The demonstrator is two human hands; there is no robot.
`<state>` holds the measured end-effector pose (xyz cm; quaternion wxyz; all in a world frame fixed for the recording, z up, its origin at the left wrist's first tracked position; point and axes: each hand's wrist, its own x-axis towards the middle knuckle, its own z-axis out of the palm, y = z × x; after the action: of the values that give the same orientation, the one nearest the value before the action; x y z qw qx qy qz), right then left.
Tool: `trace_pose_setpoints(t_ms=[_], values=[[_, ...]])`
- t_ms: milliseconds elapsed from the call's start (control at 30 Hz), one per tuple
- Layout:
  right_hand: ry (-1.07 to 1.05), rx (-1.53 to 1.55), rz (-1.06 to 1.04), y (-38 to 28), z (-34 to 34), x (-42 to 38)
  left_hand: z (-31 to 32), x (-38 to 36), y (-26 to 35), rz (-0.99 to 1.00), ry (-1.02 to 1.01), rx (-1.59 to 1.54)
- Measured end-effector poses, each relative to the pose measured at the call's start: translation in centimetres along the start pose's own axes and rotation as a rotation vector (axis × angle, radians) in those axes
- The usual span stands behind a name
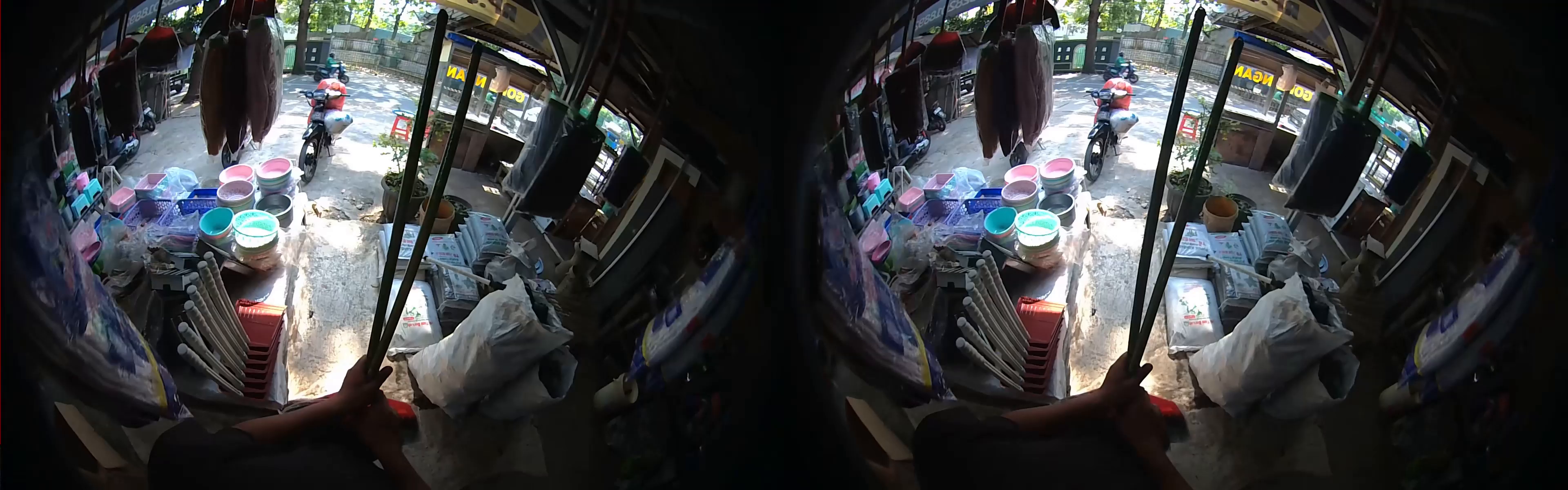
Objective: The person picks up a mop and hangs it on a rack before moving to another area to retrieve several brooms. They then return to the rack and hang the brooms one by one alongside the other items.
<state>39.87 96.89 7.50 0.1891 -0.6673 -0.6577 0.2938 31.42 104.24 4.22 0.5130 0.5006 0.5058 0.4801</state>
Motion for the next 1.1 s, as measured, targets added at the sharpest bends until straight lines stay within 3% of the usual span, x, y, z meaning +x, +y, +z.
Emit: trace_pose_setpoints(t_ms=[67, 133, 267, 367, 433, 633, 700, 767, 800, 900, 933, 967, 1100], values=[[-0.038, 0.082, 0.014, 0.0, -0.3, 4.6, -0.2, 4.7, -0.4, 0.082, 0.011, 0.006], [0.134, 0.244, -0.246, 1.6, 1.3, 8.9, -0.4, 8.3, 0.0, 0.130, 0.029, -0.012], [0.204, 0.329, -0.327, 1.8, 1.4, 16.3, -2.2, 14.0, 4.0, 0.096, 0.012, 0.125], [0.148, 0.352, -0.214, 2.0, 0.9, 22.1, -4.2, 18.7, 3.8, 0.044, -0.032, 0.090], [0.217, 0.373, -0.201, 1.8, 0.7, 26.4, -5.6, 22.4, 3.3, 0.212, 0.036, 0.246], [0.359, 0.461, -0.240, 2.4, -0.1, 41.7, -9.9, 34.4, -0.5, 0.085, 0.293, 0.160], [0.403, 0.400, -0.205, 1.2, -1.1, 46.5, -11.9, 37.7, -1.2, 0.092, 0.344, 0.278], [0.380, 0.509, -0.209, 0.4, -1.7, 51.8, -14.0, 41.1, -0.8, 0.057, 0.366, 0.011], [0.347, 0.528, -0.203, 0.0, -2.1, 54.4, -14.6, 41.6, 2.2, -0.010, 0.399, -0.102], [0.327, 0.659, -0.275, -2.6, -3.1, 61.0, -17.7, 44.3, 5.2, 0.038, 0.524, -0.062], [0.326, 0.681, -0.284, -3.7, -3.6, 62.8, -19.0, 45.6, 5.5, 0.181, 0.568, 0.035], [0.318, 0.677, -0.311, -4.2, -3.6, 64.8, -20.1, 45.9, 6.0, 0.107, 0.537, -0.175], [0.343, 0.740, -0.447, -8.5, -3.7, 72.3, -25.2, 49.2, 7.0, 0.138, 0.544, -0.347]])
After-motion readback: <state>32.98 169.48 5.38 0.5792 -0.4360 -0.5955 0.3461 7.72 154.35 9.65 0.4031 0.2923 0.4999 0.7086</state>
